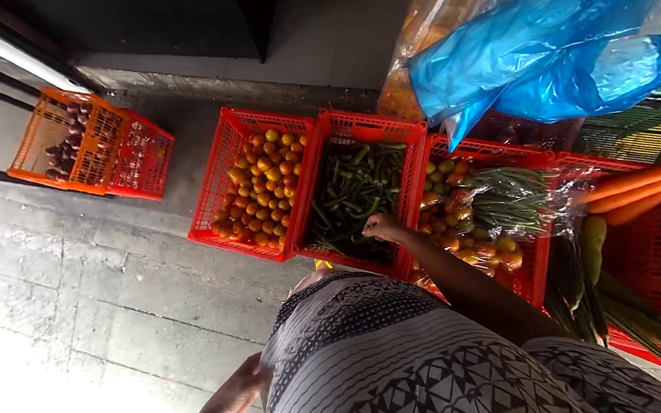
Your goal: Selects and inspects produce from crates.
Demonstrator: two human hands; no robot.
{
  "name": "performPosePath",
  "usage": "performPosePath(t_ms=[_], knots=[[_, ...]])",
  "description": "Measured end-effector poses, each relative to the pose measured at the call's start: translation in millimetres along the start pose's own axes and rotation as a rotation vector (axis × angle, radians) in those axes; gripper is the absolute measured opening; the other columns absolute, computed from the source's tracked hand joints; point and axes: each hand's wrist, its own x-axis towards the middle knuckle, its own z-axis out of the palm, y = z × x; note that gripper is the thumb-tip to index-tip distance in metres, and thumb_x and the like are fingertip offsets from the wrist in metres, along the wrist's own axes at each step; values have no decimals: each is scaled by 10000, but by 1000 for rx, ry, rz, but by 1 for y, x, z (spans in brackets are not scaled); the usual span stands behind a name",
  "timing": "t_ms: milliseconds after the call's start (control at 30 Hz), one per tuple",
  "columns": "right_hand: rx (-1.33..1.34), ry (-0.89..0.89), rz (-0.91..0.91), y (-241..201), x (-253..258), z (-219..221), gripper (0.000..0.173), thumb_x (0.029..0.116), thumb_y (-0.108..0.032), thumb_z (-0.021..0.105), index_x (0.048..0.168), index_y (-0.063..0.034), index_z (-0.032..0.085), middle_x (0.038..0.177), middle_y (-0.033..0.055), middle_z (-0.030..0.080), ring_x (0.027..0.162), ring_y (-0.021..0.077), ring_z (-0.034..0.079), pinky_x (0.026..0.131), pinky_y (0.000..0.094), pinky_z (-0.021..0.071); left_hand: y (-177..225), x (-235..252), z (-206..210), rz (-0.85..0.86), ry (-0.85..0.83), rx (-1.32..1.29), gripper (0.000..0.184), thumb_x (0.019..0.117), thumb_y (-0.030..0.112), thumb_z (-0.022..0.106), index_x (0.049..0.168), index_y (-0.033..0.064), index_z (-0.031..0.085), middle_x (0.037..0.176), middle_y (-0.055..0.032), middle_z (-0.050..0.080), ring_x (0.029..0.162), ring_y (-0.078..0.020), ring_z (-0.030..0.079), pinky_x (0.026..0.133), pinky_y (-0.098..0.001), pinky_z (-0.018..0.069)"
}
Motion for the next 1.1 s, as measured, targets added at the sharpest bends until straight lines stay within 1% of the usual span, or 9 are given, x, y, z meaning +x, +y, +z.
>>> performPosePath(t_ms=[67, 167, 333, 433, 567, 733, 867, 1033, 1100], knots=[[-150, -15, 3, -9, -1, -3, 392, 1034, -321, 637, 1270, -9, 647, 1170, 199, 658, 930, 256, 638, 867, 433, 523, 5, 5, -9, 66, 57, -42, 332, 717, 312, 885, 1000, 186, 766, 918, 16, 773, 836, -77, 731, 797, -280, 613], [-230, 78, -46, -21, 4, -6, 394, 1037, -315, 617, 1252, 10, 676, 1261, 238, 667, 1196, 374, 633, 1056, 573, 468, 9, 12, -44, 160, 195, -118, 253, 798, 211, 805, 1038, 145, 756, 950, -37, 776, 855, -113, 741, 800, -303, 622], [-203, 254, -64, -32, 17, -15, 296, 1027, -219, 601, 1219, -13, 691, 1237, 218, 683, 1211, 387, 629, 1051, 601, 472, 3, 32, -94, -18, 271, 203, 56, 932, 186, 645, 959, 140, 661, 891, 29, 713, 827, -74, 683, 775, -283, 588], [-229, 292, -44, -34, 25, -19, 283, 1030, -200, 586, 1236, -32, 682, 1247, 211, 681, 1221, 387, 626, 1045, 607, 475, 19, 52, -92, -135, 347, 472, 205, 1056, 191, 527, 1125, 13, 601, 1025, -89, 685, 828, -136, 670, 744, -325, 567], [-229, 347, -78, -33, 37, -6, 288, 1012, -176, 622, 1264, -50, 679, 1290, 206, 664, 1241, 398, 615, 1038, 615, 486, 51, 83, -86, -3, 430, 702, 221, 1032, 143, 542, 1133, -36, 623, 1050, -152, 692, 854, -200, 692, 778, -378, 583], [-295, 429, -28, -39, 51, 20, 392, 965, -212, 700, 1337, -96, 654, 1340, 217, 638, 1320, 458, 531, 1081, 691, 400, 120, 120, -45, 336, 211, 1203, 263, 1031, 195, 561, 1108, -35, 663, 1047, -173, 693, 923, -262, 693, 858, -443, 570], [-332, 426, -17, -41, 53, 28, 311, 969, -200, 681, 1274, -137, 690, 1276, 185, 677, 1309, 453, 532, 1026, 702, 410, 151, 168, -9, 624, -20, 1541, 271, 1038, 203, 532, 1087, -3, 700, 1127, -173, 698, 1067, -307, 687, 960, -471, 543], [-318, 339, -84, -31, 34, 34, 245, 920, -99, 700, 1164, -79, 717, 1265, 176, 666, 1261, 405, 581, 1013, 641, 489, 186, 246, 49, 464, -216, 1662, 306, 1076, 214, 485, 1183, -8, 667, 1263, -183, 640, 1227, -314, 607, 1074, -445, 473], [-272, 336, -38, -25, 23, 37, 217, 929, -134, 701, 1129, -50, 702, 1192, 197, 679, 1168, 417, 628, 944, 650, 514, 190, 284, 62, 444, -219, 1674, 269, 1066, 194, 515, 1174, 8, 677, 1250, -172, 641, 1214, -312, 610, 1061, -462, 485]])
